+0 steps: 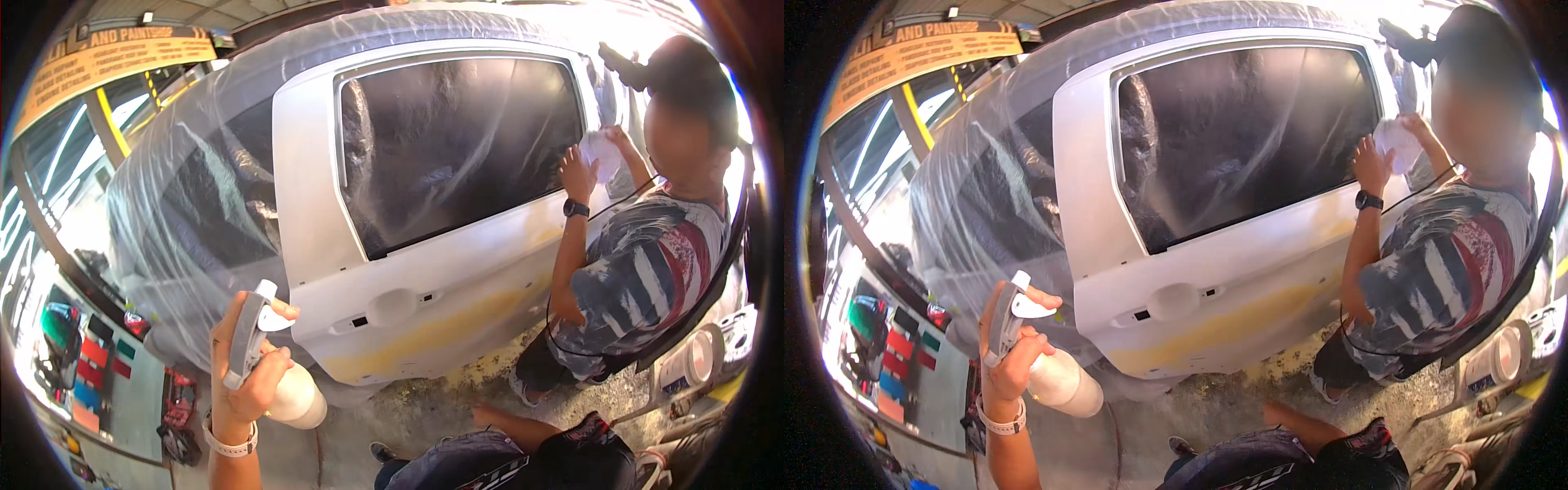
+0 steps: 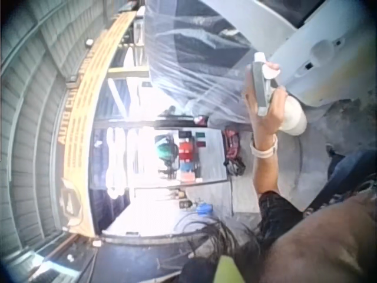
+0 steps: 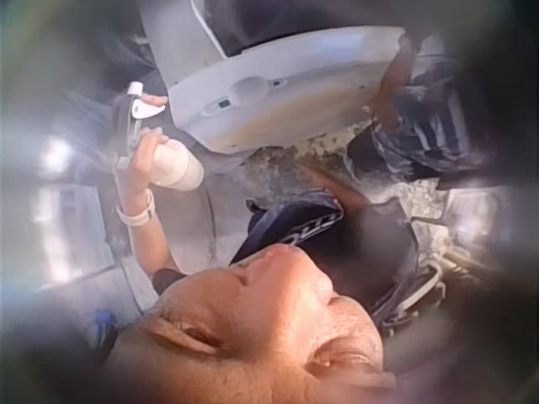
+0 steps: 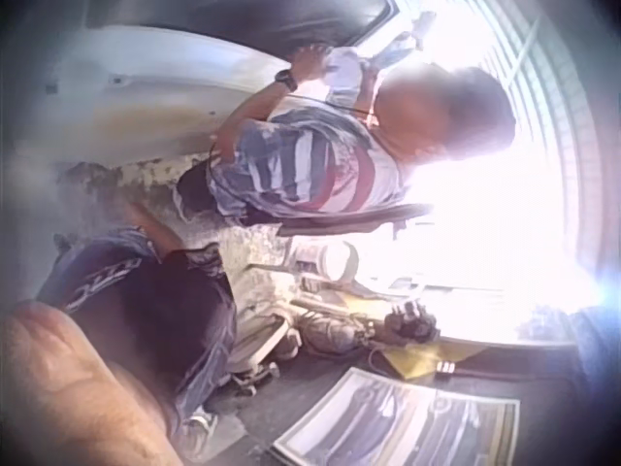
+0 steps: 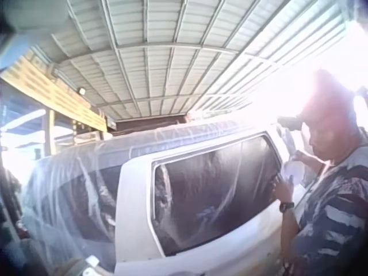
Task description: Sanding and preparing a car door panel using a sanding block and water spray.
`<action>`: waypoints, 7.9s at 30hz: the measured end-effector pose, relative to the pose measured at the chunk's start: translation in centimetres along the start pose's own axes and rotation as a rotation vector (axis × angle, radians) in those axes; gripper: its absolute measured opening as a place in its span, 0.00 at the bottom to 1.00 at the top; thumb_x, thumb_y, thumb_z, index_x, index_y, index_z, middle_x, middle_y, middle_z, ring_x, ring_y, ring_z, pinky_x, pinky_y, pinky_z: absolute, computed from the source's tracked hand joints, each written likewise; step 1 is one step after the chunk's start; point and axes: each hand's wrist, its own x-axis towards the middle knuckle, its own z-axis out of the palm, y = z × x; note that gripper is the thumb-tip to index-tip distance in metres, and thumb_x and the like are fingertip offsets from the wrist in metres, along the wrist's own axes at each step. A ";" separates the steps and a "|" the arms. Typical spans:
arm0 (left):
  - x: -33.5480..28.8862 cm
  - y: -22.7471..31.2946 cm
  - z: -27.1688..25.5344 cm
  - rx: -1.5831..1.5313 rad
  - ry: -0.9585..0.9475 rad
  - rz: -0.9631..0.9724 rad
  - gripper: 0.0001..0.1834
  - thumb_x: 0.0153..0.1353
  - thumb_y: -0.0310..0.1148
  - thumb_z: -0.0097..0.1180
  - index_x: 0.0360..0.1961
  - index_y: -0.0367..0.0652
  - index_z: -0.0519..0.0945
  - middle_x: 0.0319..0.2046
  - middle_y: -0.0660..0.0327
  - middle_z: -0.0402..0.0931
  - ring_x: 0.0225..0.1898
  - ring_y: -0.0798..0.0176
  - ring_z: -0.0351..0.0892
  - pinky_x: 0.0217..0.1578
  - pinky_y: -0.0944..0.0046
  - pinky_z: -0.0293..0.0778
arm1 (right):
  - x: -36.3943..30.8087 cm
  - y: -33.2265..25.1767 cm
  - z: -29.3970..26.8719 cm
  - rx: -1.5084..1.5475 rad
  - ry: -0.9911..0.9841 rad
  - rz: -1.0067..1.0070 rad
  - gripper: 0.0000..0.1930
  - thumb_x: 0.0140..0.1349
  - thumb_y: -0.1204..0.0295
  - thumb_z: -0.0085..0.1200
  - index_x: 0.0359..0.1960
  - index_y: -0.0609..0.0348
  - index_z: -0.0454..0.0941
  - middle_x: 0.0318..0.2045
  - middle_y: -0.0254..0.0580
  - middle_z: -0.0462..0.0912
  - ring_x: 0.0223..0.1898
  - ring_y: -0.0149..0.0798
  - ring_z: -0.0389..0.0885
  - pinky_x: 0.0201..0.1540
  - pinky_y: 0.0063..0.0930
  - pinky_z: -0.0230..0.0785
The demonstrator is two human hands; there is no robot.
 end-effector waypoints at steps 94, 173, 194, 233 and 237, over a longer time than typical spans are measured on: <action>16.4 -13.8 -5.2 -0.305 -0.294 -0.386 0.31 0.50 0.26 0.57 0.60 0.41 0.80 0.47 0.64 0.81 0.41 0.70 0.80 0.38 0.65 0.82 | -3.4 -20.2 -81.2 -0.914 1.647 -0.335 0.25 0.63 0.78 0.53 0.64 0.56 0.81 0.67 0.39 0.78 0.71 0.44 0.71 0.72 0.47 0.60; 14.1 -18.0 -6.5 -0.253 -0.334 -0.101 0.45 0.45 0.17 0.55 0.72 0.40 0.72 0.49 0.57 0.85 0.40 0.68 0.83 0.42 0.66 0.81 | 0.3 -25.0 -81.0 -0.733 1.832 -0.038 0.27 0.63 0.74 0.54 0.66 0.48 0.80 0.70 0.30 0.76 0.70 0.37 0.72 0.64 0.47 0.57; 15.4 -20.4 -7.4 -0.411 -0.489 0.002 0.50 0.46 0.14 0.55 0.76 0.44 0.69 0.51 0.57 0.83 0.49 0.64 0.81 0.49 0.65 0.78 | 3.5 -29.8 -81.4 -0.562 1.980 0.091 0.29 0.58 0.77 0.53 0.64 0.47 0.80 0.62 0.29 0.79 0.66 0.35 0.75 0.62 0.50 0.58; 14.2 -18.6 -7.2 -0.304 -0.375 -0.084 0.31 0.44 0.21 0.56 0.54 0.39 0.85 0.59 0.55 0.82 0.72 0.59 0.69 0.66 0.60 0.65 | 0.7 -21.0 -75.9 -0.597 1.912 -0.133 0.25 0.61 0.77 0.57 0.62 0.52 0.84 0.66 0.36 0.80 0.67 0.41 0.75 0.62 0.40 0.59; 14.4 -16.8 -6.7 -0.232 -0.366 -0.192 0.25 0.43 0.23 0.57 0.47 0.39 0.87 0.64 0.52 0.79 0.74 0.59 0.68 0.64 0.62 0.65 | -1.3 -20.2 -80.3 -0.612 1.966 -0.026 0.32 0.55 0.81 0.58 0.65 0.49 0.80 0.69 0.34 0.74 0.67 0.42 0.70 0.63 0.40 0.59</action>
